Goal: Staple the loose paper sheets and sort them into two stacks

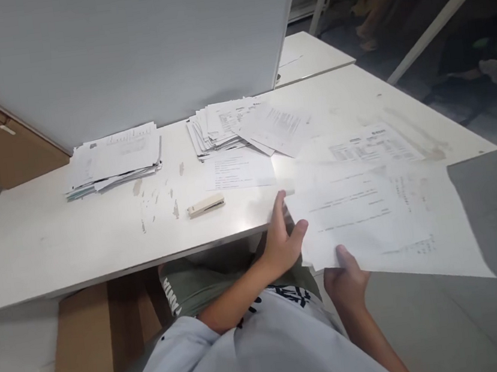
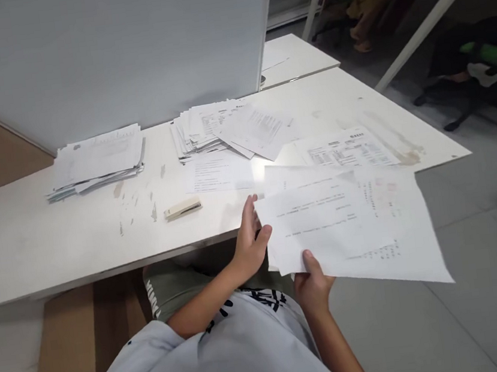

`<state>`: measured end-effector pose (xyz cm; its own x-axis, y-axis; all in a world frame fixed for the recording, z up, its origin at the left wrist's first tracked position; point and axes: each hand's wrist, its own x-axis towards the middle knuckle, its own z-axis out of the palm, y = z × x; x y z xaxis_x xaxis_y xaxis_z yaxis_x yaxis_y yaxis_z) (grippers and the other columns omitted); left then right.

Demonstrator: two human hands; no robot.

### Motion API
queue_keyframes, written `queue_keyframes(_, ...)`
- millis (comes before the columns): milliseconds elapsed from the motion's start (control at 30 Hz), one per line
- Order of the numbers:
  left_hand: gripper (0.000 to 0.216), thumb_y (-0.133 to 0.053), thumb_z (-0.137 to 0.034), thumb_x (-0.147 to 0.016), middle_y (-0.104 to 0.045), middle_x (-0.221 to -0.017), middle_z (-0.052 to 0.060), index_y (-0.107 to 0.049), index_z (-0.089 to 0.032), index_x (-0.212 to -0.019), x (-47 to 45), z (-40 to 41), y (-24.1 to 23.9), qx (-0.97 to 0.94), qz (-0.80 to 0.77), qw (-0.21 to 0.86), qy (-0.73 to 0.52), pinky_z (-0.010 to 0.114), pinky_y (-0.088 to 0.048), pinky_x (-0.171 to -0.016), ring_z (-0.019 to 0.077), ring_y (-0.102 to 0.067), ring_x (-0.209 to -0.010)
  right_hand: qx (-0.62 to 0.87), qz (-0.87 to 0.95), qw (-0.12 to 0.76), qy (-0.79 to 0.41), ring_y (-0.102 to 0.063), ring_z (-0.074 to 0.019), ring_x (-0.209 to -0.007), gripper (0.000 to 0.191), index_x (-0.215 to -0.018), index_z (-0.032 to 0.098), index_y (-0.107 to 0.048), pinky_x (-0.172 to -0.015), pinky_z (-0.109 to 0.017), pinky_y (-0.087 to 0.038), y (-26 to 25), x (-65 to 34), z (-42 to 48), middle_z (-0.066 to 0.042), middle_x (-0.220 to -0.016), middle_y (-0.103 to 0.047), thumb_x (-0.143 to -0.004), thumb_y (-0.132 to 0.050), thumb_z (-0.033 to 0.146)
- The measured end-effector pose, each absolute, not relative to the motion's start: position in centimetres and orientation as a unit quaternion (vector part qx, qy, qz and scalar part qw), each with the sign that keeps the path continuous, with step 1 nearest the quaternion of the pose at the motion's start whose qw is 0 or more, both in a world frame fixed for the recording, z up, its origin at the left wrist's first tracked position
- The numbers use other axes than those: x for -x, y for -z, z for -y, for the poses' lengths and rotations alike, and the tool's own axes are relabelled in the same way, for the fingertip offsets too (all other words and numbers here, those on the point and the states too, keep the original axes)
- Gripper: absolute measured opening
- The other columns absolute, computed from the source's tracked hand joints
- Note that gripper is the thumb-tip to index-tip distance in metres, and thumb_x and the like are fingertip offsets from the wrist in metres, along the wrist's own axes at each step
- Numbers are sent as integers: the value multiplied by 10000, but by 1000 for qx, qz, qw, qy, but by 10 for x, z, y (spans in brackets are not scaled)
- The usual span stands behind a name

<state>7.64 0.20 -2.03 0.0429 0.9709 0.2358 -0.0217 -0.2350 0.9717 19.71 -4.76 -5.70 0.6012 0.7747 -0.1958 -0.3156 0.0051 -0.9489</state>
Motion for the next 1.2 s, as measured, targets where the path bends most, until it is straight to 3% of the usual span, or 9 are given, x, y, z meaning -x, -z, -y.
queue_keyframes(67,714,-590,-528,-885,-436,-1511,136,-341,-225,-1482,-80,15,21,-417,-432,536,-593,404,-397,-1101,278,-443,-1372,584,221,638,-451,-571,-384,-1211,491,-1126,132,-655,-975,-554,-501,60,-192,51,-141,-1182,-676,-695,-708,362)
queue_keyframes(133,616,-684,-525,-803,-640,-1283,144,-562,-161,-1284,-77,21,23,-331,-461,587,-577,416,-476,-999,307,-590,-1198,579,241,601,-495,-597,-372,-1175,470,-1103,152,-669,-962,-547,-508,63,-189,53,-122,-1133,-700,-683,-703,359)
queue_keyframes(233,477,-754,-506,-723,-735,-1045,137,-698,-121,-999,-63,20,26,-292,-525,589,-540,404,-524,-861,306,-674,-982,563,246,563,-552,-640,-359,-1099,400,-1009,189,-703,-933,-530,-529,67,-190,56,-97,-1035,-734,-636,-728,332)
queue_keyframes(333,485,-762,-537,-704,-745,-1010,140,-728,-116,-943,-48,19,30,-284,-555,565,-540,392,-526,-831,300,-681,-945,538,209,548,-605,-667,-332,-1046,388,-956,209,-720,-931,-492,-540,69,-193,58,-83,-973,-753,-584,-773,304)
queue_keyframes(533,554,-649,-654,-763,-749,-961,134,-730,-122,-892,-32,27,38,-292,-556,574,-525,408,-504,-899,296,-678,-950,513,165,554,-634,-680,-266,-1051,537,-1133,225,-681,-979,-467,-520,59,-190,57,-57,-1047,-756,-618,-808,312)
queue_keyframes(633,534,-674,-624,-759,-742,-1024,113,-722,-135,-969,-29,28,42,-334,-551,558,-524,380,-487,-925,285,-662,-1004,489,144,527,-680,-674,-275,-1076,560,-1138,227,-686,-985,-461,-520,55,-183,63,-64,-1074,-754,-599,-833,264)
queue_keyframes(800,653,-536,-733,-804,-742,-879,127,-719,-108,-847,-25,27,48,-315,-571,552,-519,378,-501,-854,283,-672,-900,464,96,472,-744,-627,-298,-1175,492,-1118,210,-701,-994,-460,-518,52,-160,70,-67,-1108,-747,-662,-802,362)
queue_keyframes(900,615,-579,-717,-785,-739,-870,110,-718,-125,-878,-20,27,44,-284,-548,560,-553,353,-497,-849,262,-669,-893,473,102,472,-737,-606,-308,-1204,549,-1161,211,-686,-1021,-474,-498,45,-145,64,-59,-1155,-732,-642,-801,352)
queue_keyframes(1200,586,-669,-721,-693,-616,-604,18,-619,-138,-654,-3,26,28,-288,-600,516,-540,247,-412,-562,147,-540,-589,477,189,528,-677,-614,-282,-1177,549,-1148,213,-694,-1074,-468,-442,43,-121,65,-54,-1135,-734,-613,-749,322)
